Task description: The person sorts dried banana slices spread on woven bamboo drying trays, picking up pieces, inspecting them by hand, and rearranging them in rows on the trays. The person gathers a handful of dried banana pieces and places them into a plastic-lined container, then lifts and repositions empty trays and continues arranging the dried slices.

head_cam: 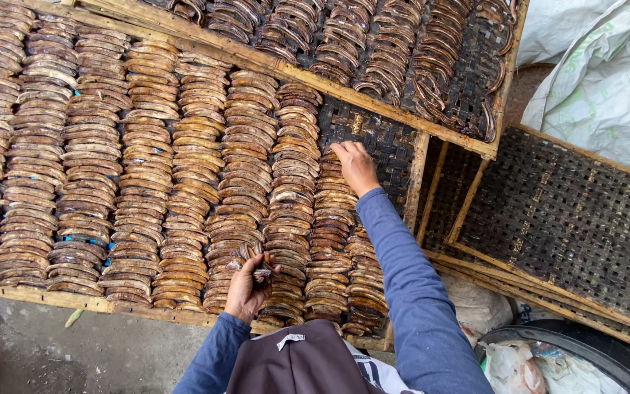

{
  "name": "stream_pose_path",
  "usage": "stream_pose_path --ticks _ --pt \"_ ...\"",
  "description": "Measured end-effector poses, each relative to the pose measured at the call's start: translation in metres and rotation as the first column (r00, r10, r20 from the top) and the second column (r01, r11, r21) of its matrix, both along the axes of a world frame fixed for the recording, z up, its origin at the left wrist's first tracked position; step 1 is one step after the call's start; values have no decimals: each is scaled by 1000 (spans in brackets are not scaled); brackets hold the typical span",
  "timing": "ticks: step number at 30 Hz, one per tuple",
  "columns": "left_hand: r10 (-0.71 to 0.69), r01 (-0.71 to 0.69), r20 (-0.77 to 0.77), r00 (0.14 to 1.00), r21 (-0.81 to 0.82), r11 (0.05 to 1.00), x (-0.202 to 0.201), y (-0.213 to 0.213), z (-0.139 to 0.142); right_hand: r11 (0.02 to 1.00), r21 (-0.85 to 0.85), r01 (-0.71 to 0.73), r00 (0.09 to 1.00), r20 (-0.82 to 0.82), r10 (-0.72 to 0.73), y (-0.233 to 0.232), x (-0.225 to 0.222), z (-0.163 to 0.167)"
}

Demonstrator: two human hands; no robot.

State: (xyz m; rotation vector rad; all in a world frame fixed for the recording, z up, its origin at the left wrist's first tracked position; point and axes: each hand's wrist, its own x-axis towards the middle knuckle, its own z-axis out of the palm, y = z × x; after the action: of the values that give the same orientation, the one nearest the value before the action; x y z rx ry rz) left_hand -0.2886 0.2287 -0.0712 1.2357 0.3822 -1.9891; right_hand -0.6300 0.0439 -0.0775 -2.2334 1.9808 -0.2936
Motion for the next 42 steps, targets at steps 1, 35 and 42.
stream_pose_path --ticks 1,35,42 --pt "-15 15 -3 1000 -4 1000 0 0 1 1000 -5 -26 1000 15 26 3 0 0" --pt "-31 -32 -266 963 -230 973 -76 -54 24 962 122 -244 640 766 65 148 85 104" --pt "-48 -15 -245 968 -251 968 -72 -59 5 947 2 -321 735 632 248 135 86 109"
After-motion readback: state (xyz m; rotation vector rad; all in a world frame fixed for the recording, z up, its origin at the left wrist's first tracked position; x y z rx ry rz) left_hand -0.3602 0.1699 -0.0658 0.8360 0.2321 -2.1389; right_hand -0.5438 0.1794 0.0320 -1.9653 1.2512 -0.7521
